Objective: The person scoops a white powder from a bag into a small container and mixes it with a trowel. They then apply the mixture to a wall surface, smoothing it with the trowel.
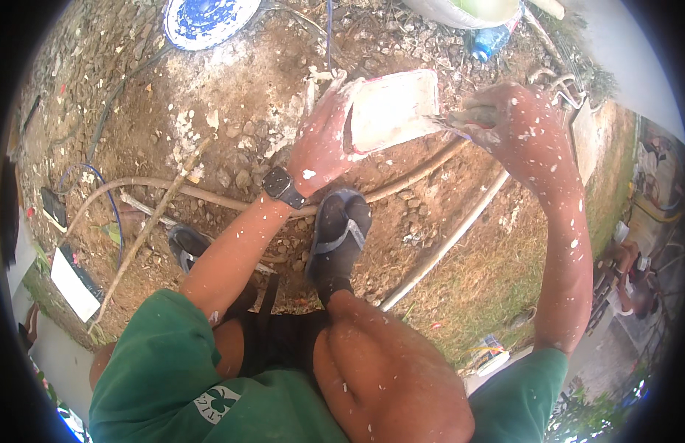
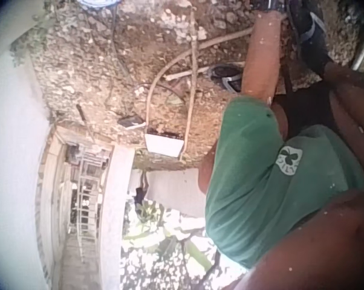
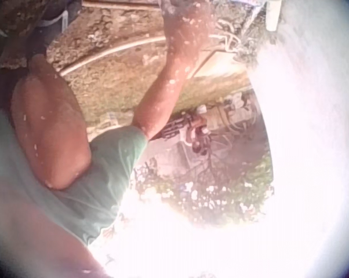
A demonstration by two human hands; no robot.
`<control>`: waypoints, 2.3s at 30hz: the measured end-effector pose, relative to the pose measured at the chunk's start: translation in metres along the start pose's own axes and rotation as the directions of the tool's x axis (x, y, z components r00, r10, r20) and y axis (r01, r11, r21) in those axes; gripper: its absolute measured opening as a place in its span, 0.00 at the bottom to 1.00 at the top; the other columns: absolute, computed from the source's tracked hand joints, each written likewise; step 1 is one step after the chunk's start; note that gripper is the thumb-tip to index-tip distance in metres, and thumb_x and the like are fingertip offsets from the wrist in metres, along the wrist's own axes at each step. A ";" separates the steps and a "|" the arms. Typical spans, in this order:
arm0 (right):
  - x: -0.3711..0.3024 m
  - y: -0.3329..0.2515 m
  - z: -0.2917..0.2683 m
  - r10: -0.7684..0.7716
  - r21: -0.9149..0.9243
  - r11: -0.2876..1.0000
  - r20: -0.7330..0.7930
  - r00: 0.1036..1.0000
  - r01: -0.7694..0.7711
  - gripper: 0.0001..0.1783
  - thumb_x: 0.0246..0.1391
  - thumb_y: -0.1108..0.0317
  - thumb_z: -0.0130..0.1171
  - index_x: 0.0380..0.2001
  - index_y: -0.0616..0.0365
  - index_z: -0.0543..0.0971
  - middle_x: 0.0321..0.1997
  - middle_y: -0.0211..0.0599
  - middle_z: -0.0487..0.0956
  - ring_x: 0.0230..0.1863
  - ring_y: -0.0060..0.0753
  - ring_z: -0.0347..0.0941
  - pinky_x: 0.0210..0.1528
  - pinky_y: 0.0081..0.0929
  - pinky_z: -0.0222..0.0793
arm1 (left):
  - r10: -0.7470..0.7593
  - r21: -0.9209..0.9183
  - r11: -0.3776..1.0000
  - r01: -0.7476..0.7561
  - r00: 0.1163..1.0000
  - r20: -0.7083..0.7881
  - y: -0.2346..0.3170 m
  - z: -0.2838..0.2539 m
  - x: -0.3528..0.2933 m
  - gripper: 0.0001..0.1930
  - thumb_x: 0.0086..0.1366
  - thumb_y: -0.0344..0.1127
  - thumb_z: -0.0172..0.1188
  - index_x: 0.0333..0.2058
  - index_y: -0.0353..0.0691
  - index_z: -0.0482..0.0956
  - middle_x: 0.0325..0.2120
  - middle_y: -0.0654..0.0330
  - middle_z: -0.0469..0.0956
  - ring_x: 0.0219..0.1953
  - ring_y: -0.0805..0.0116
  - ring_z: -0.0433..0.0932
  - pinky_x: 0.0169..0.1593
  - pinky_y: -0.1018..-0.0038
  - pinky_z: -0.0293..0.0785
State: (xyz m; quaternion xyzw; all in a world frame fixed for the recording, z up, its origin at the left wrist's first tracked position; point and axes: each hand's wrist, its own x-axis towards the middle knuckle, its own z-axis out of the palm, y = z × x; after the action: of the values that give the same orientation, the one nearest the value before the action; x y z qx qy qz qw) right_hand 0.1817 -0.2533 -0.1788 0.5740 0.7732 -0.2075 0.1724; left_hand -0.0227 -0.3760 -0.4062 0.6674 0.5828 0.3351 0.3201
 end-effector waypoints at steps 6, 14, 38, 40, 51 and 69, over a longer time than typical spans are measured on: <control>0.051 -0.007 0.032 0.063 -0.156 0.986 0.073 0.995 -0.051 0.16 0.52 0.64 0.72 0.41 0.58 0.80 0.46 0.41 0.83 0.52 0.40 0.78 0.57 0.39 0.72 | 0.313 0.143 0.944 -0.298 0.945 -0.096 -0.001 0.014 -0.012 0.40 0.56 0.34 0.70 0.67 0.45 0.65 0.65 0.55 0.69 0.70 0.52 0.64 0.73 0.45 0.55; 0.057 -0.018 0.042 -0.239 -0.372 0.898 0.040 0.970 0.236 0.20 0.48 0.59 0.75 0.37 0.56 0.78 0.38 0.42 0.78 0.46 0.47 0.76 0.54 0.43 0.73 | 0.338 0.228 0.927 -0.299 0.928 -0.156 0.021 0.029 -0.026 0.28 0.55 0.31 0.67 0.57 0.47 0.79 0.62 0.58 0.73 0.65 0.59 0.72 0.69 0.51 0.63; 0.026 0.062 -0.001 -0.132 0.392 0.917 0.119 0.984 0.076 0.24 0.63 0.52 0.63 0.53 0.59 0.79 0.49 0.47 0.84 0.51 0.39 0.83 0.53 0.38 0.83 | -0.151 0.006 0.988 0.153 0.982 -0.118 0.002 0.030 -0.034 0.57 0.49 0.45 0.79 0.72 0.40 0.54 0.68 0.43 0.63 0.69 0.42 0.63 0.69 0.54 0.64; -0.012 0.059 0.012 -0.082 0.470 0.879 -0.018 0.997 0.080 0.28 0.62 0.54 0.66 0.56 0.66 0.78 0.53 0.51 0.83 0.55 0.40 0.82 0.55 0.43 0.83 | -0.189 -0.027 0.982 0.187 0.973 -0.130 0.001 0.031 -0.034 0.57 0.48 0.47 0.79 0.72 0.40 0.54 0.67 0.43 0.64 0.68 0.42 0.63 0.68 0.54 0.65; -0.136 0.047 0.223 0.019 0.158 0.986 -0.439 0.898 0.057 0.19 0.56 0.80 0.64 0.51 0.52 0.83 0.53 0.35 0.84 0.55 0.36 0.81 0.53 0.30 0.83 | -0.330 -0.256 0.928 0.271 0.917 -0.225 0.020 0.020 -0.005 0.55 0.47 0.49 0.80 0.69 0.36 0.58 0.60 0.44 0.69 0.60 0.46 0.72 0.62 0.56 0.73; -0.092 0.039 0.259 0.019 0.021 1.000 -0.622 0.783 -0.007 0.16 0.57 0.74 0.67 0.50 0.56 0.84 0.51 0.40 0.84 0.51 0.43 0.82 0.51 0.34 0.83 | -0.371 -0.265 0.915 0.305 0.894 -0.251 0.026 0.026 -0.001 0.56 0.45 0.44 0.81 0.68 0.29 0.57 0.64 0.40 0.67 0.66 0.47 0.68 0.68 0.58 0.65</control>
State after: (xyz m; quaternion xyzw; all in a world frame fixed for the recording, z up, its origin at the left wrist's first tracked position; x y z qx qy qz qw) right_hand 0.2521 -0.4530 -0.3583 0.6171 0.7810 -0.0123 -0.0957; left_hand 0.0127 -0.3813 -0.3999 0.4582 0.6912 0.4319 0.3544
